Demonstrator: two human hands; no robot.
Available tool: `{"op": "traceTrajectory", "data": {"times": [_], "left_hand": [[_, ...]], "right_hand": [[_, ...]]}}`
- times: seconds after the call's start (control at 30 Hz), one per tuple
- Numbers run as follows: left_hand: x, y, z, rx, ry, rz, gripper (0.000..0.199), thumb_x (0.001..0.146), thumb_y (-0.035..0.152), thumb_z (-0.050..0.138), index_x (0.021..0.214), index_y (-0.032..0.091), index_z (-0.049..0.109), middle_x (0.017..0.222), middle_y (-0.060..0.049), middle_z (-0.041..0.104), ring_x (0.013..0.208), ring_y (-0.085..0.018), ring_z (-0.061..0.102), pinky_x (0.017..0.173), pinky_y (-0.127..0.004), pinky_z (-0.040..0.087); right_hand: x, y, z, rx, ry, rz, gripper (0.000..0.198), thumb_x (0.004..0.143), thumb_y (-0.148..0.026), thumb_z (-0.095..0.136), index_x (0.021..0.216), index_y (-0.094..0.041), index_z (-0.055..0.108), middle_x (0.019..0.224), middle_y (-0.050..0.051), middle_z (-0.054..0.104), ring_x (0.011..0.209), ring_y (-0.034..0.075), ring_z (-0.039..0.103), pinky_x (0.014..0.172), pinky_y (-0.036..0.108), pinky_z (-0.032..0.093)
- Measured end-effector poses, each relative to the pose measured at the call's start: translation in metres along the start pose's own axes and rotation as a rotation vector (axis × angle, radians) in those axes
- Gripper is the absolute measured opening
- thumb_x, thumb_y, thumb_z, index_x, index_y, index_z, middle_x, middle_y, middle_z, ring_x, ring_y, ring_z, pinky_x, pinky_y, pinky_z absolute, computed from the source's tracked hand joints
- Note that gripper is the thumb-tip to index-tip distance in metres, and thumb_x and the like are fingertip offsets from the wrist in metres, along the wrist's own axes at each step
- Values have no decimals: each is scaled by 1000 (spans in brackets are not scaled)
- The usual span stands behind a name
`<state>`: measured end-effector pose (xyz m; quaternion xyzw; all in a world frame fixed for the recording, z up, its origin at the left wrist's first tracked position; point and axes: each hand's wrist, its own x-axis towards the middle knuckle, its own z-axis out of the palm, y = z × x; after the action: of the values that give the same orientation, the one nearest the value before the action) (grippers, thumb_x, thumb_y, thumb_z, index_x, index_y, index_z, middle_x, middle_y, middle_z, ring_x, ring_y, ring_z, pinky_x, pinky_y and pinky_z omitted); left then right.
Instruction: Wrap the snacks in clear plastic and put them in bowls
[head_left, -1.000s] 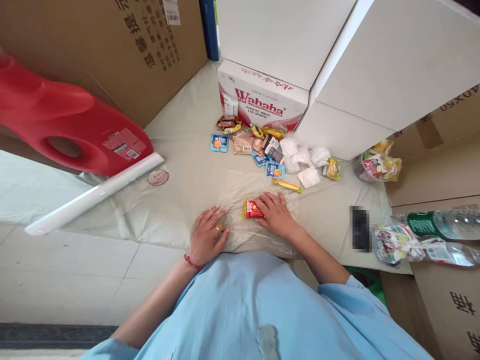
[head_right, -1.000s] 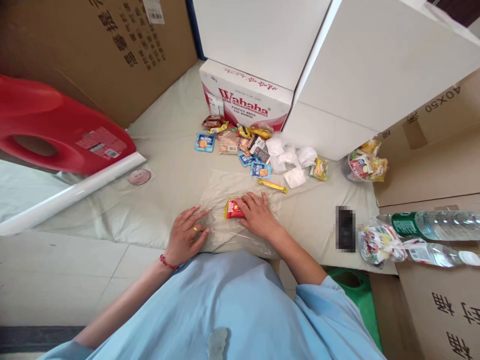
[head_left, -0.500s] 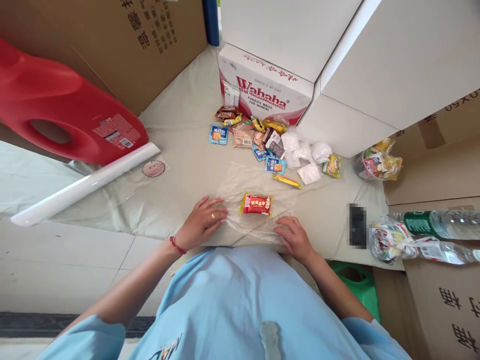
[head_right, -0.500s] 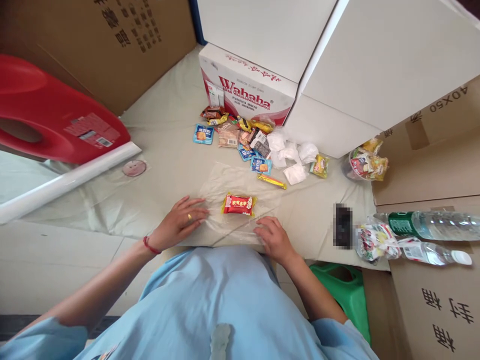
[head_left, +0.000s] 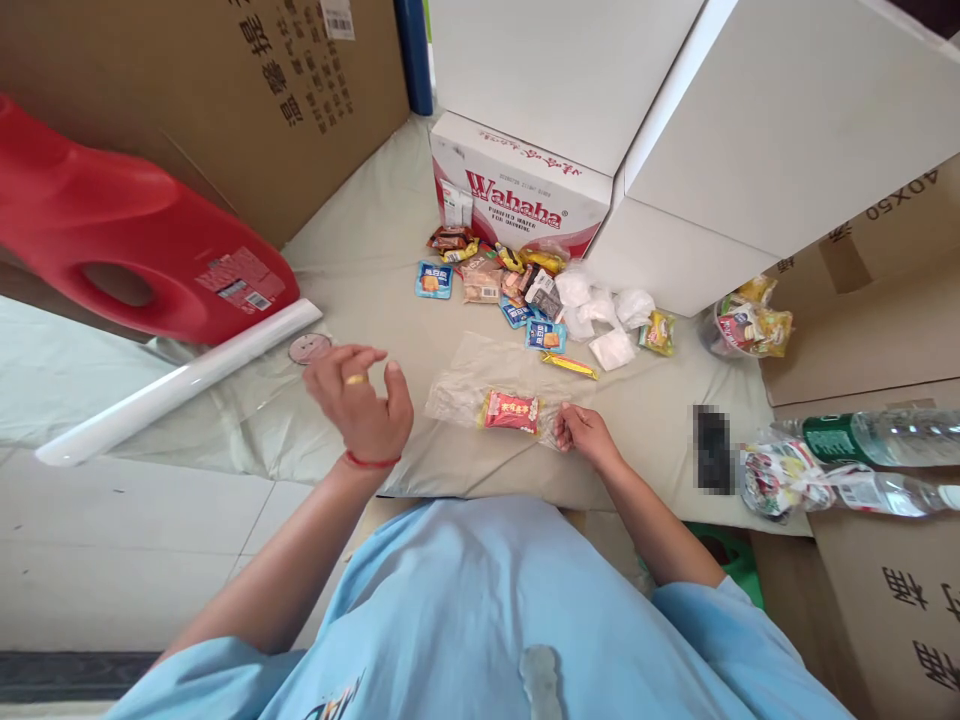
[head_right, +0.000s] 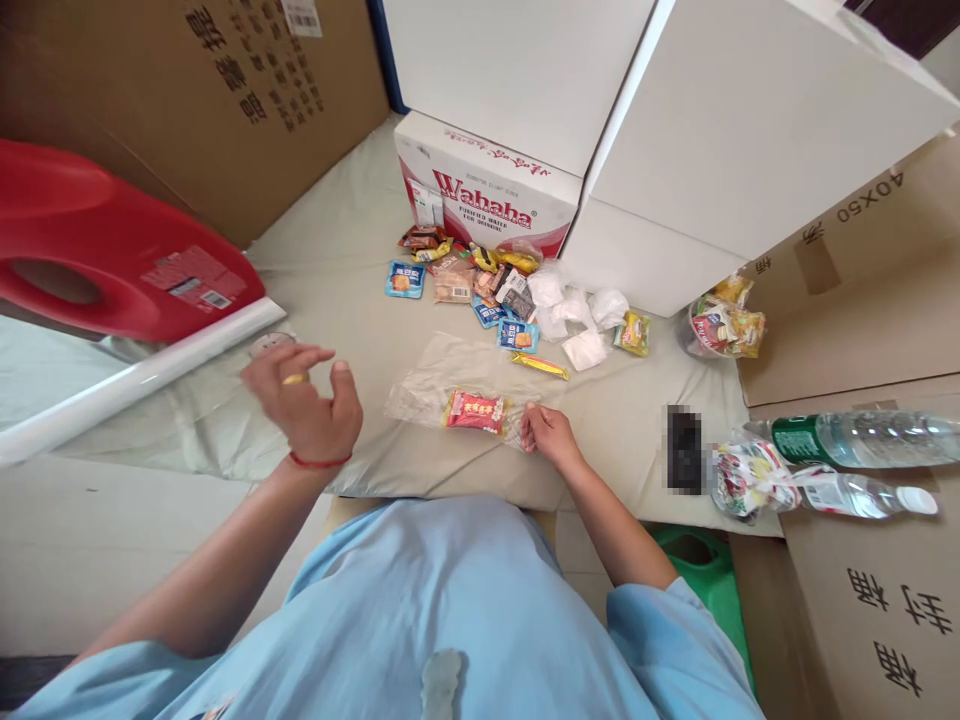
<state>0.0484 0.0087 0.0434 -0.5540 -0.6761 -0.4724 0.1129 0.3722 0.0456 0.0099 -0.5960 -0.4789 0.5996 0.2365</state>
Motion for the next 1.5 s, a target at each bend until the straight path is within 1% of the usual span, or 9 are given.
{"op": "traceTrajectory", "data": {"times": [0.07,0.17,0.4,0.6,0.77,0.97,1.17,1.33,1.5], "left_hand": [[-17,20,-14,-35,60,253,26,89,18,64,112,26,70,102,-11,72,104,-29,67,93,-52,49],[-43,52,-8,-190,-351,502,35,92,16,58,123,30,69,110,-4,78,103,-21,71,88,-40,48],[-58,74,57,-42,-756,370,36,100,16,48,128,24,69,127,-10,75,122,-24,66,97,-43,45],[-58,71,58,-48,-791,375,33,102,20,48,125,26,70,129,-8,73,124,-26,58,97,-44,43],[-59,79,52,54,-759,293,27,102,24,49,111,28,74,123,-12,68,115,-30,54,88,-46,41],[-58,79,52,81,-838,309,30,104,25,45,119,29,70,99,-11,67,98,-28,54,80,-43,37],[-57,74,58,39,-905,290,29,103,22,44,104,23,74,88,-10,70,96,-27,58,78,-42,37],[-61,58,61,-185,-872,217,25,96,19,50,83,22,72,83,-8,73,87,-24,62,80,-40,43],[-63,29,50,-511,-690,-213,29,97,28,42,93,23,71,84,-3,73,83,-19,67,84,-35,53]], "right_hand": [[0,0,0,12,-1,21,60,83,-80,55,68,-22,58,54,0,59,45,15,54,46,28,45],[1,2,-1,1,4,41,60,82,-81,55,69,-22,59,52,0,59,44,15,53,45,27,44],[-1,-5,-30,-331,-91,-20,52,89,-71,50,72,-23,56,66,1,64,57,17,60,57,29,50],[37,-69,-37,-991,269,-483,35,103,-45,47,103,-21,73,101,11,72,99,27,62,88,37,48],[100,-104,2,-1252,79,-528,28,92,-34,71,114,-18,75,126,17,66,133,35,42,110,47,39],[100,-127,10,-1194,-167,-672,16,97,-19,59,99,-15,74,105,11,69,105,23,59,99,35,42],[20,-94,11,-1206,-330,-831,24,106,-30,47,111,-21,69,100,7,67,82,17,60,71,26,40],[-1,-45,24,-1123,-305,-793,25,107,-26,42,120,-23,63,110,8,71,86,18,65,70,26,46],[-3,-27,35,-1156,-278,-716,44,102,-17,45,143,-27,56,137,10,66,108,23,68,74,28,52]]}}
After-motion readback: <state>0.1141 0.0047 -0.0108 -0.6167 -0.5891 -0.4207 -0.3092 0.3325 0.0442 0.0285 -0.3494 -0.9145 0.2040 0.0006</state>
